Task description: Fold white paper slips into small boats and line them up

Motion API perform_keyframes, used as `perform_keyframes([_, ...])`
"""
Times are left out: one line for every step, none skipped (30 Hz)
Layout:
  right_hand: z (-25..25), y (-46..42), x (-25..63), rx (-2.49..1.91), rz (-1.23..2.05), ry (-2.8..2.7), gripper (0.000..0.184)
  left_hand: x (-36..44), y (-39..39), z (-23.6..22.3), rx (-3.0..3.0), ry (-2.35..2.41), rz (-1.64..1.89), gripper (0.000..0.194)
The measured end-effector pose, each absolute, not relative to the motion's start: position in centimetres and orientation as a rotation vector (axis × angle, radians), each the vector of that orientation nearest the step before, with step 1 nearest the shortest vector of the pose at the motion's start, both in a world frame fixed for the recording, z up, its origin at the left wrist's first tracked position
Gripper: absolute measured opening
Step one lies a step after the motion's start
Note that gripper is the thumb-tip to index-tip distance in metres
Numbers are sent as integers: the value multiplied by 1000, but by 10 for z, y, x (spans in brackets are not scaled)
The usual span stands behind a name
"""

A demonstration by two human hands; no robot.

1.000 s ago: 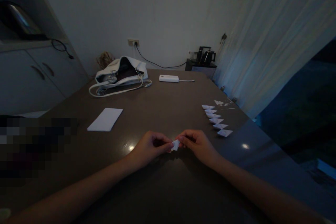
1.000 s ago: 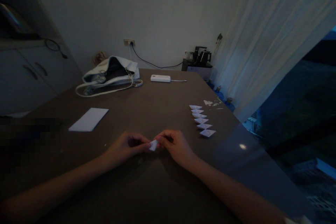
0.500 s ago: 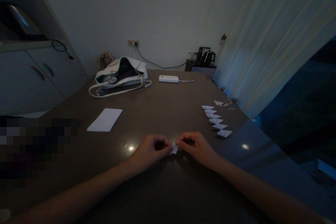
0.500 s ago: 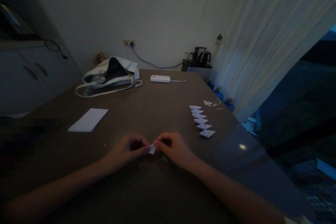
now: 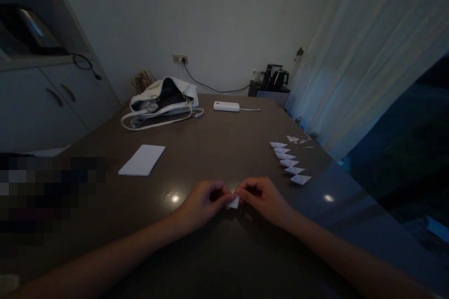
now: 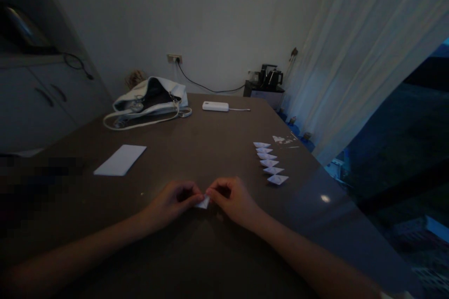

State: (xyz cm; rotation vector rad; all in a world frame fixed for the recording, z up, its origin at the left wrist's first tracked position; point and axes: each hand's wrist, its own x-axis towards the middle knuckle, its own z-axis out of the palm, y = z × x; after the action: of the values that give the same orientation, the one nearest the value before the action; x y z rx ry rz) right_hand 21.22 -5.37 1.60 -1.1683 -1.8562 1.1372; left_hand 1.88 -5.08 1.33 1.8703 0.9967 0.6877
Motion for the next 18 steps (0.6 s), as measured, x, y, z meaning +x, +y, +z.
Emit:
perform_keyframes([16, -54, 213, -1164, 1129, -1853, 22, 19, -50, 13, 1883, 1006, 674, 26])
perform_keyframes([17, -53, 213, -1168, 1123, -1844, 21, 18, -49, 13, 1903, 1016, 657, 27])
perform_keyframes([17, -53, 214, -1179, 1116, -1834, 21, 18, -48, 12, 1932, 1025, 639, 28])
perform_keyframes([17, -52, 214, -1188, 1111, -1822, 21, 17, -48, 12, 1968, 1035, 623, 30])
perform_keyframes([17, -52, 214, -1194, 1108, -1810, 21, 16, -47, 12, 2011, 1046, 611, 30])
perform_keyframes([17, -51, 215, -1201, 1103, -1797, 21, 15, -46, 12, 2055, 1061, 605, 31])
perform_keyframes([16, -51, 215, -1206, 1101, -1786, 21, 14, -45, 12, 2098, 1077, 606, 30])
perform_keyframes([15, -50, 214, -1207, 1101, -1776, 22, 14, -45, 12, 2136, 1093, 611, 28])
perform_keyframes([15, -50, 214, -1203, 1102, -1766, 22, 14, -45, 13, 2168, 1102, 621, 26])
perform_keyframes([14, -50, 214, -1198, 1103, -1757, 23, 13, -45, 13, 2195, 1104, 634, 25])
perform_keyframes([14, -51, 213, -1193, 1105, -1752, 24, 13, -45, 13, 2219, 1097, 650, 23])
perform_keyframes([13, -51, 213, -1186, 1113, -1752, 24, 13, -45, 13, 2240, 1086, 669, 22])
perform_keyframes([13, -52, 213, -1177, 1128, -1760, 24, 13, -46, 13, 2258, 1075, 689, 20])
perform_keyframes([13, -53, 212, -1169, 1146, -1775, 24, 13, -46, 12, 2272, 1068, 706, 19])
perform_keyframes([13, -53, 212, -1163, 1163, -1796, 24, 13, -46, 12, 2283, 1065, 719, 18])
perform_keyframes([13, -54, 211, -1161, 1175, -1817, 25, 13, -46, 11, 2293, 1064, 726, 17])
perform_keyframes([14, -55, 211, -1163, 1181, -1837, 26, 13, -47, 10, 2302, 1065, 727, 17])
perform_keyframes([14, -55, 211, -1166, 1177, -1853, 27, 13, -47, 9, 2310, 1065, 724, 17])
